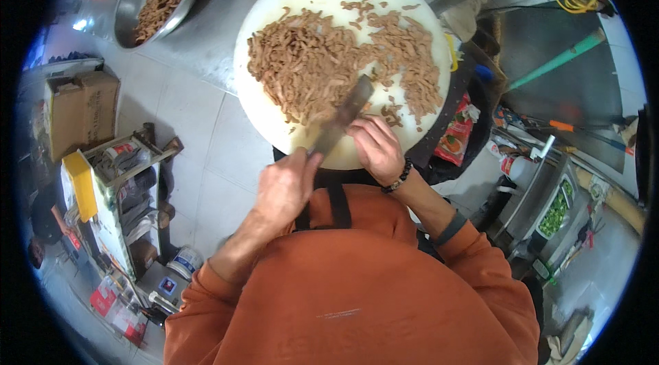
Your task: The person stirs a mixture in a wok, then scrapes the cooked contents into a large metal bowl. The person then uses a cleaver to repeatedly chop and mince a pile of cooked meat on a cutting board, gathering the minced meat into a container.
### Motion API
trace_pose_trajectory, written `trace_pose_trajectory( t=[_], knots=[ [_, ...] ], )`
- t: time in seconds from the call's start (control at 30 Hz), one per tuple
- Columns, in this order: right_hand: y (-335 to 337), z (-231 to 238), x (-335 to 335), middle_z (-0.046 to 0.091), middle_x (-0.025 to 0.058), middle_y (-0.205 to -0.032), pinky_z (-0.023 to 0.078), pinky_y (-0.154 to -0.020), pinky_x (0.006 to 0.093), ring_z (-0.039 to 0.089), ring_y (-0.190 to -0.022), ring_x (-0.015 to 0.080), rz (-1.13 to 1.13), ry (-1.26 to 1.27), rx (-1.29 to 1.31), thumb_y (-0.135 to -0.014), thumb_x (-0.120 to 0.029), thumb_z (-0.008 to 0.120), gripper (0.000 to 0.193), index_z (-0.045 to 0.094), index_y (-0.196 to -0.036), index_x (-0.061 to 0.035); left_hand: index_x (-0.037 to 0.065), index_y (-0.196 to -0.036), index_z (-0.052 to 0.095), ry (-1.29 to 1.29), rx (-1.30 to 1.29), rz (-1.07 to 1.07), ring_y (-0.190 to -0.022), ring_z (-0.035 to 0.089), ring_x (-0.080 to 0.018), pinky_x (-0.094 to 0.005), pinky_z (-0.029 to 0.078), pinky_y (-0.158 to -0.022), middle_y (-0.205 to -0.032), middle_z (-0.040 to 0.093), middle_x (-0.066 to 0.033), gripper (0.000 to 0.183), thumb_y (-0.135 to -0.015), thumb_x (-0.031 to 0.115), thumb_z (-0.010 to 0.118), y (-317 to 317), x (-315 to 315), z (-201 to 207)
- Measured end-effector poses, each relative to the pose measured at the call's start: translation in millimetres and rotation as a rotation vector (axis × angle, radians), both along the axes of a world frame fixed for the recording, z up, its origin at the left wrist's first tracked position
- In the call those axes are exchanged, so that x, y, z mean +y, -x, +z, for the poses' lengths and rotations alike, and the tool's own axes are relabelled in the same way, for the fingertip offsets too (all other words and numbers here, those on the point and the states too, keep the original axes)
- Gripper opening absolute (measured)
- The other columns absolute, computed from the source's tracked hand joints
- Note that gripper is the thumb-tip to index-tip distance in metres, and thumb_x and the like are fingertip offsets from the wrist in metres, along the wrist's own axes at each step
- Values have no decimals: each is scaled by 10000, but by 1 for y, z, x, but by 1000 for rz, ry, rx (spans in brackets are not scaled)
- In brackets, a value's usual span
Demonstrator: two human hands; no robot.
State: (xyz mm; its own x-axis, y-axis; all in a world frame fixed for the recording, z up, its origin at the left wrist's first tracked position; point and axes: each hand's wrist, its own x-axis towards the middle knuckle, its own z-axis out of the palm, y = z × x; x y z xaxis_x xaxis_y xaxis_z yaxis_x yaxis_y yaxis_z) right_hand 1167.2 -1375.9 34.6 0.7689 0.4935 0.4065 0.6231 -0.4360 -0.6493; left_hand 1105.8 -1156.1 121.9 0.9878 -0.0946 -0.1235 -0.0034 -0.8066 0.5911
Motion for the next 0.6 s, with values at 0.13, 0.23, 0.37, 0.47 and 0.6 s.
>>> trace_pose_trajectory(
  t=[0.13,0.23,0.37,0.47,0.6],
  knots=[
    [-7,19,-9,701,178,-1100,576,-912,450,675,-1037,373,-73,11,-17,-814,69,658,261,718,-1066,37,20,-866,558,40,85,32,-586,663,-417,-490,520,-510,-697,649,-184,282,-1071,167,685,8,10,18],
    [-23,31,-34,722,180,-1137,559,-913,446,683,-1030,379,-308,60,-81,-844,85,664,243,725,-1074,41,15,-881,566,55,99,-11,-588,651,-437,-491,514,-521,-679,639,-189,287,-1078,190,680,11,11,23],
    [-44,30,-67,715,196,-1101,548,-893,465,667,-1000,394,-558,234,-51,-917,-30,711,253,698,-1167,8,-5,-849,564,127,95,-39,-583,629,-468,-498,493,-521,-639,618,-231,341,-1075,214,694,2,9,4],
    [-47,26,-77,708,190,-1078,560,-872,471,660,-973,398,-573,300,43,-907,-35,726,282,681,-1184,-2,-11,-831,559,173,137,81,-569,618,-472,-488,480,-509,-626,603,-248,357,-1080,209,691,-4,15,-8],
    [-38,25,-63,718,163,-988,580,-807,429,694,-884,347,-614,64,241,-896,-25,755,249,703,-1139,-12,-16,-822,554,219,227,196,-562,598,-485,-480,467,-502,-619,580,-266,364,-1084,198,685,-8,18,-12]
  ],
)
